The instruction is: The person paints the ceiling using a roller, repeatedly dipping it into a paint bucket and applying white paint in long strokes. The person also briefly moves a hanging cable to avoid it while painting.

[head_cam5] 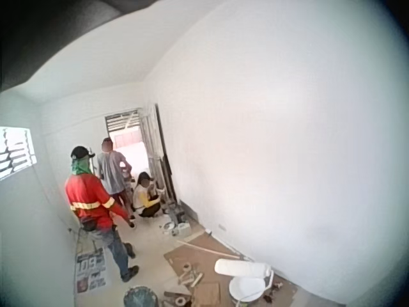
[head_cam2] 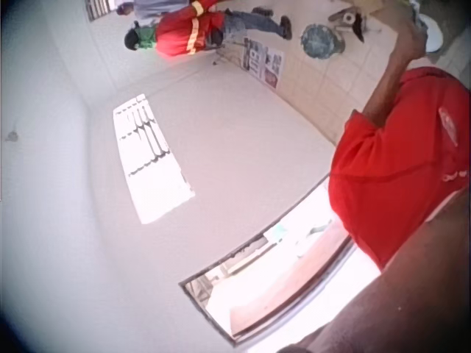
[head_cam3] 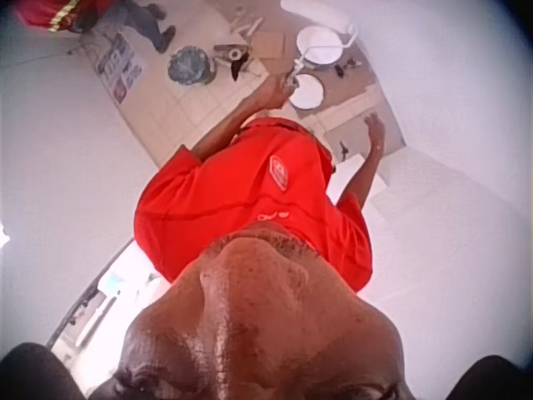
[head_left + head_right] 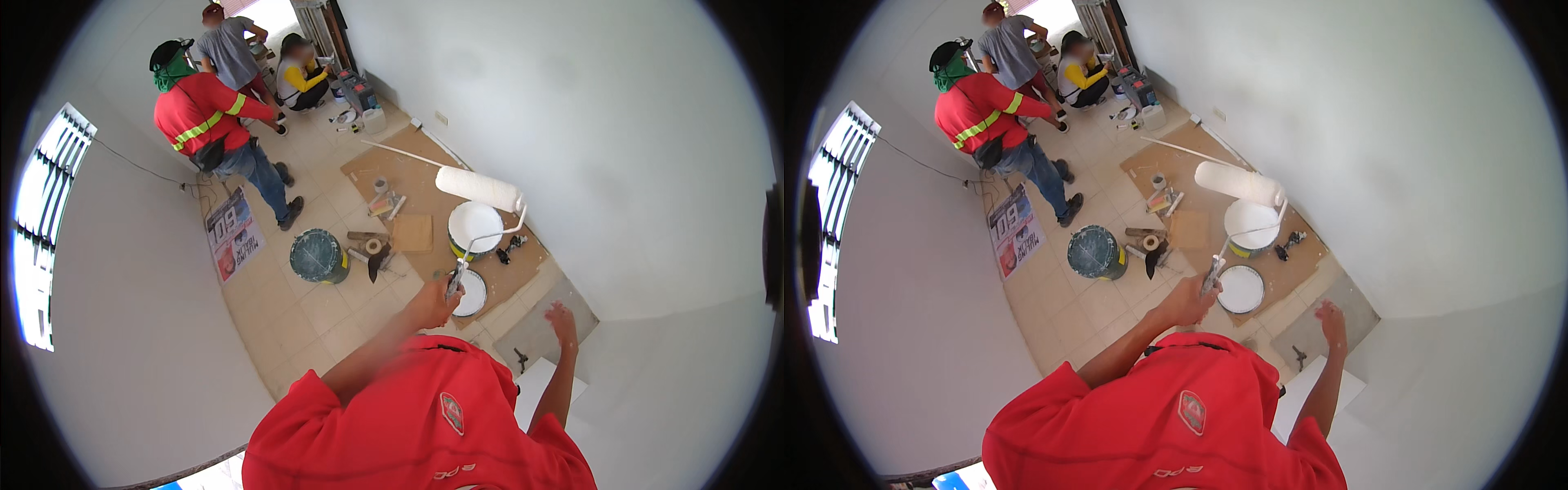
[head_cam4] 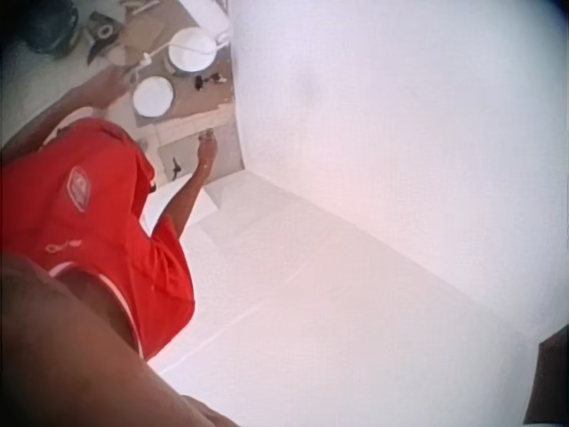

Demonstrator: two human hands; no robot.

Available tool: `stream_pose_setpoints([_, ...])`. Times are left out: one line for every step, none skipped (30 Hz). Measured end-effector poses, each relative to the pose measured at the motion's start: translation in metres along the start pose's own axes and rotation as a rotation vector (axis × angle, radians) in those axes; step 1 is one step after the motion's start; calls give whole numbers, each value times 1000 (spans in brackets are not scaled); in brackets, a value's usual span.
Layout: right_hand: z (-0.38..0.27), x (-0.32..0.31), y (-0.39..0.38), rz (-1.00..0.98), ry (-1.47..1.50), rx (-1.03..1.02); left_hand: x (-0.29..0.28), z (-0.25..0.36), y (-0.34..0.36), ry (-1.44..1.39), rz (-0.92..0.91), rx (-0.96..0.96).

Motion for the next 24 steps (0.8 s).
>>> stream_pose_setpoints([-17, -3, -9, 63, -170, 25, 0, -8, -7, -1, 8, -16])
stream_pose_setpoints([-43, 3, -24, 127, -337, 48, 1, -17, -15, 1, 14, -32])
stream_pose_setpoints([-59, 0, -34, 209, -508, 66, 3, -18, -19, -20, 2, -27])
stream_pose_setpoints([-61, -4, -38, 304, -404, -90, 6, -19, -23, -42, -10, -23])
stream_pose_setpoints([-58, 0, -45, 294, -417, -79, 9, -22, -29, -64, -20, -21])
stream_pose_setpoints([-60, 1, -50, 284, -433, -73, 10, -27, -32, -54, -11, -16])
stream_pose_setpoints([-61, 5, -52, 273, -448, -67, 11, -33, -36, -45, -1, -12])
stream_pose_setpoints([-60, 12, -49, 251, -547, -50, 11, -39, -39, -35, 8, -10])
stream_pose_setpoints([-49, 17, -52, 231, -647, -17, 14, -48, -42, -32, 15, -6])
stream_pose_setpoints([-41, 21, -56, 212, -745, 23, 14, -53, -43, -29, 15, -1])
stream_pose_setpoints([-41, 25, -56, 221, -800, -9, 14, -57, -44, -25, 12, 4])
stream_pose_setpoints([-36, 22, -60, 240, -853, -18, 14, -47, -46, 56, 21, 4])
stream_pose_setpoints([-26, 10, -67, 390, -858, -216, 17, -45, -42, 135, 2, 82])
stream_pose_setpoints([-40, 22, -76, 419, -895, -285, 15, -59, -51, 57, 17, 57])
stream_pose_setpoints([-29, 6, -86, 535, -860, -386, 24, -63, -49, 47, -1, 86])
stream_pose_setpoints([-57, 22, -99, 561, -770, -389, 16, -78, -61, 68, 62, 54])
stream_pose_setpoints([-68, 19, -105, 564, -741, -345, 23, -68, -71, 13, 36, 52])
stream_pose_setpoints([-78, 19, -117, 602, -665, -299, 26, -74, -80, -9, 64, 75])
stream_pose_setpoints([-80, 19, -128, 637, -673, -308, 35, -77, -88, -46, 33, 104])
stream_pose_setpoints([-67, 22, -130, 560, -675, -198, 43, -84, -93, -16, 32, 102])
stream_pose_setpoints([-53, 26, -135, 476, -666, -106, 57, -91, -100, -45, 10, 102])
stream_pose_setpoints([-54, 33, -152, 544, -733, -82, 61, -96, -111, -69, 9, 96])
stream_pose_setpoints([-54, 41, -169, 606, -803, -59, 67, -102, -121, -95, 12, 87])
stream_pose_setpoints([-119, 23, -167, 712, -867, -31, 31, -51, -99, -82, -30, 132])
Point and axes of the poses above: each hand's wrist, its own y-axis towards the middle knuckle, its own x-axis out of the palm, z = x × y, the point moved 10 cm from there along y, towards the middle knuckle, and after that the axes turned 13 degrees about -z, right-handed, at the moved point
